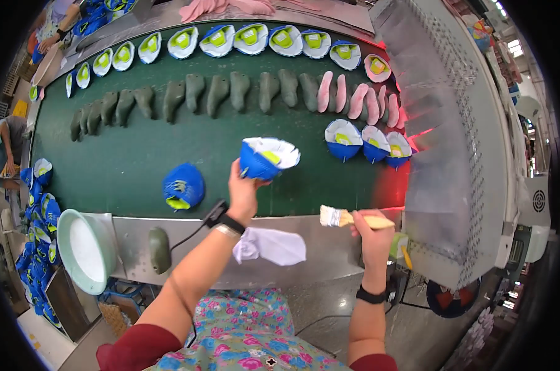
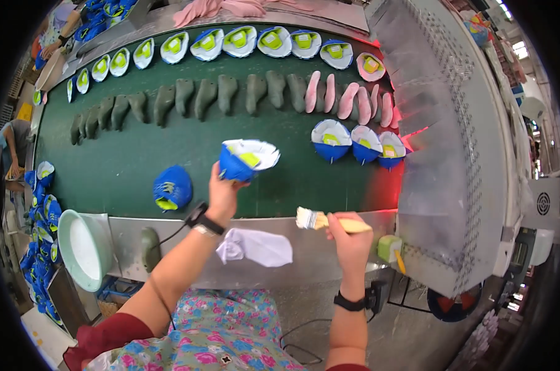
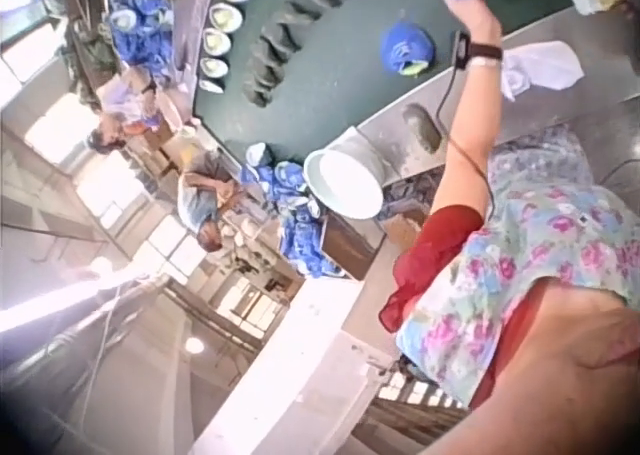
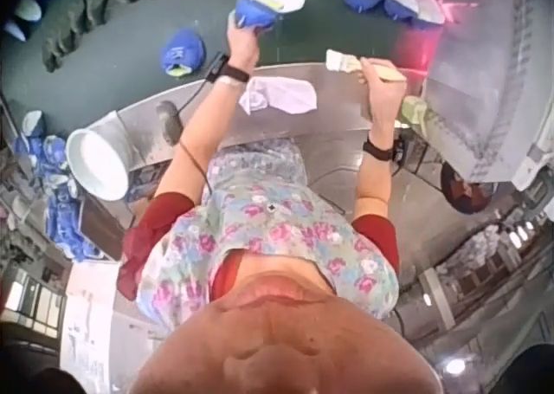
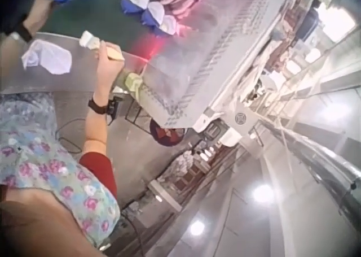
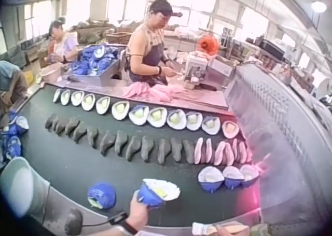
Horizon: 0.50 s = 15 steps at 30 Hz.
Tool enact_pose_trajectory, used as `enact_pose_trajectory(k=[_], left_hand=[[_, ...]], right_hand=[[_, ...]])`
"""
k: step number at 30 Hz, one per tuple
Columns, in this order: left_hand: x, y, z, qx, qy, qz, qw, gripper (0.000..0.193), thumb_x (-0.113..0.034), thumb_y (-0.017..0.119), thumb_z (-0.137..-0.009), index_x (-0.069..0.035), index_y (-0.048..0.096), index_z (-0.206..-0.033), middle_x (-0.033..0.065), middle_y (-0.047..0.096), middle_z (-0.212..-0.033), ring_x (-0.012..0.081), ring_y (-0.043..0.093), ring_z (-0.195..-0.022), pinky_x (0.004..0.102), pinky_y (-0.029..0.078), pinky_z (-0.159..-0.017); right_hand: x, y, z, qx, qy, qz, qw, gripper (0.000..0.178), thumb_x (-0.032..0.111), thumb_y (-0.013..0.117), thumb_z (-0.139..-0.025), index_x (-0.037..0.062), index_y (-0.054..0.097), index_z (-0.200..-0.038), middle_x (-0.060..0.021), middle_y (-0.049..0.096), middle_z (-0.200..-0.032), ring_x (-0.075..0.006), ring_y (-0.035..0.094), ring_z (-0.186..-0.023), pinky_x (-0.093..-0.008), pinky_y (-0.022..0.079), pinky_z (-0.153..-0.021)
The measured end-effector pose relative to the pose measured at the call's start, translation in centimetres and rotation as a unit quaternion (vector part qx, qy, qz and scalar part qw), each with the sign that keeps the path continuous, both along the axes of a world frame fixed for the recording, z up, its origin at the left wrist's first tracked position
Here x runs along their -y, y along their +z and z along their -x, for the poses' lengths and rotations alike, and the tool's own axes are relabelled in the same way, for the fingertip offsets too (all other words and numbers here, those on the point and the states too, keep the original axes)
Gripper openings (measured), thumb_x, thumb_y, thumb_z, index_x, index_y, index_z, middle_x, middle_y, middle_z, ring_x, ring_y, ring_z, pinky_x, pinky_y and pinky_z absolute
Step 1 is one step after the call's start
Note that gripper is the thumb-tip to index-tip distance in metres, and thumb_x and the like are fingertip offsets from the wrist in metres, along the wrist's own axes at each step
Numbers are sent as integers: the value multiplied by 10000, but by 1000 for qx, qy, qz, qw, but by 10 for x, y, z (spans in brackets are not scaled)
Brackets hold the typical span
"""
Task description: Apply adhesive to the interior edges of blue shoe uppers using a brush and a bowl of glue.
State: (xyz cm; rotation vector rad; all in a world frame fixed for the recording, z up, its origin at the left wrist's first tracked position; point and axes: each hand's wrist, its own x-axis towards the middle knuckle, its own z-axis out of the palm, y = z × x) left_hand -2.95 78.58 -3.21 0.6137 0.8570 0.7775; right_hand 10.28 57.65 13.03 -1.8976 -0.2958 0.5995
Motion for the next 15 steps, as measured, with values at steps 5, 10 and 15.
enact_pose_trajectory(k=[5,10,15], left_hand=[[5,-68,-123,-29,90,-45,994,494,49,432,-935,-110,366,-1398,87,536,-1097,194,615,-942,318,582,-702],[23,-66,-53,-225,-28,-11,974,451,-32,491,-943,-104,407,-1380,117,518,-1131,195,606,-934,338,551,-799],[-48,9,92,-733,-106,-379,555,909,-375,837,-618,-187,406,-1396,200,317,-1429,402,299,-1308,577,337,-1002]], right_hand=[[11,-30,-37,-25,-20,11,999,118,75,690,-839,-28,635,-847,-56,642,-709,-92,606,-590,-209,470,-525],[-8,-50,-50,-63,20,3,998,115,83,681,-849,-23,636,-849,-55,634,-699,-88,587,-581,-206,456,-534],[-93,-52,-22,-81,183,-82,976,172,118,596,-923,-37,627,-857,-57,610,-935,-88,591,-716,-233,486,-629]])
